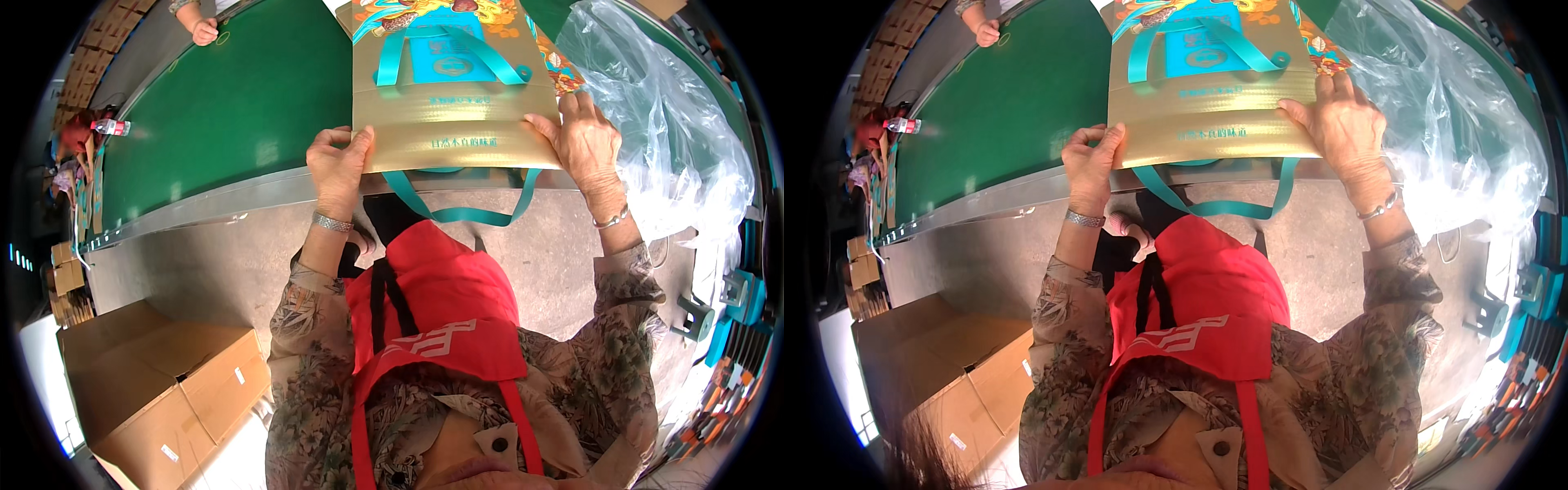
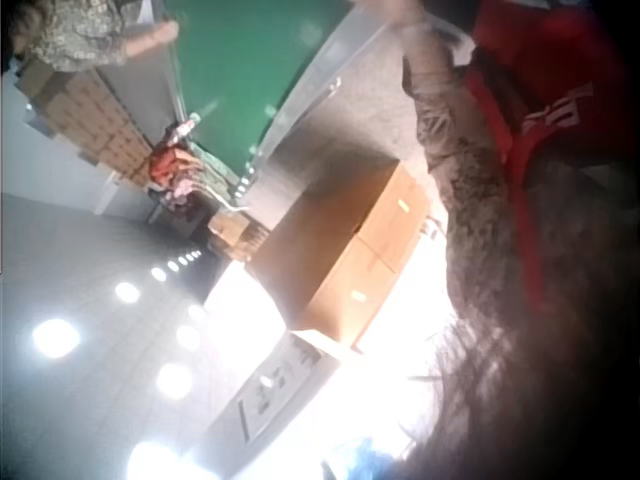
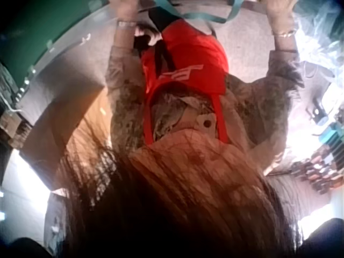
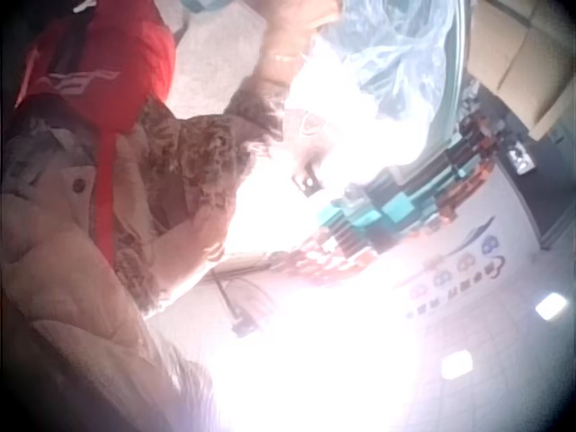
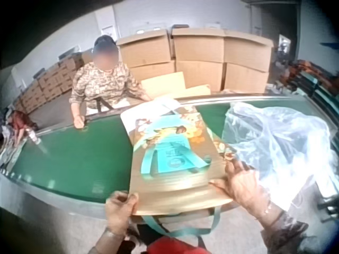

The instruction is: The person assembles large printed paper bags by hand at a long table, folding the sides and base of each bag and pressing down on the seams to secure them.

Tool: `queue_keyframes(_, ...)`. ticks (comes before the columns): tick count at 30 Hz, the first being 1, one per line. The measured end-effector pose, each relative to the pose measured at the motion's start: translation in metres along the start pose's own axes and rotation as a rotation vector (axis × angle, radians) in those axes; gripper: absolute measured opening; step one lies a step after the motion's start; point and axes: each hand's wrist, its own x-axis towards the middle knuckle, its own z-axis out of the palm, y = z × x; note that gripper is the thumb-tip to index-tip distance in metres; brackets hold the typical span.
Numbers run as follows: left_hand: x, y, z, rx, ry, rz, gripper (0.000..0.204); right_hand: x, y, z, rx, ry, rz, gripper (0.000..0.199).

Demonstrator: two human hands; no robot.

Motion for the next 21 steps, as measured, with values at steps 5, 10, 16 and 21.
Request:
queue_keyframes(5, -0.013, 0.013, 0.011, 0.015, 0.079, -0.038, 0.034, -0.014, -0.033, -0.002, 0.195, 0.053, -0.341, 0.026)
queue_keyframes(10, -0.016, 0.019, 0.012, 0.059, 0.095, 0.046, 0.041, -0.040, -0.091, 0.006, 0.305, -0.006, -0.339, 0.063)
queue_keyframes(16, -0.019, 0.010, 0.015, -0.262, 0.063, -0.240, 0.048, -0.040, -0.086, 0.024, 0.234, 0.024, -0.409, 0.052)
queue_keyframes(21, -0.054, 0.022, 0.029, -0.592, -0.046, -0.378, 0.042, -0.036, -0.086, 0.025, 0.217, 0.090, -0.449, 0.044)
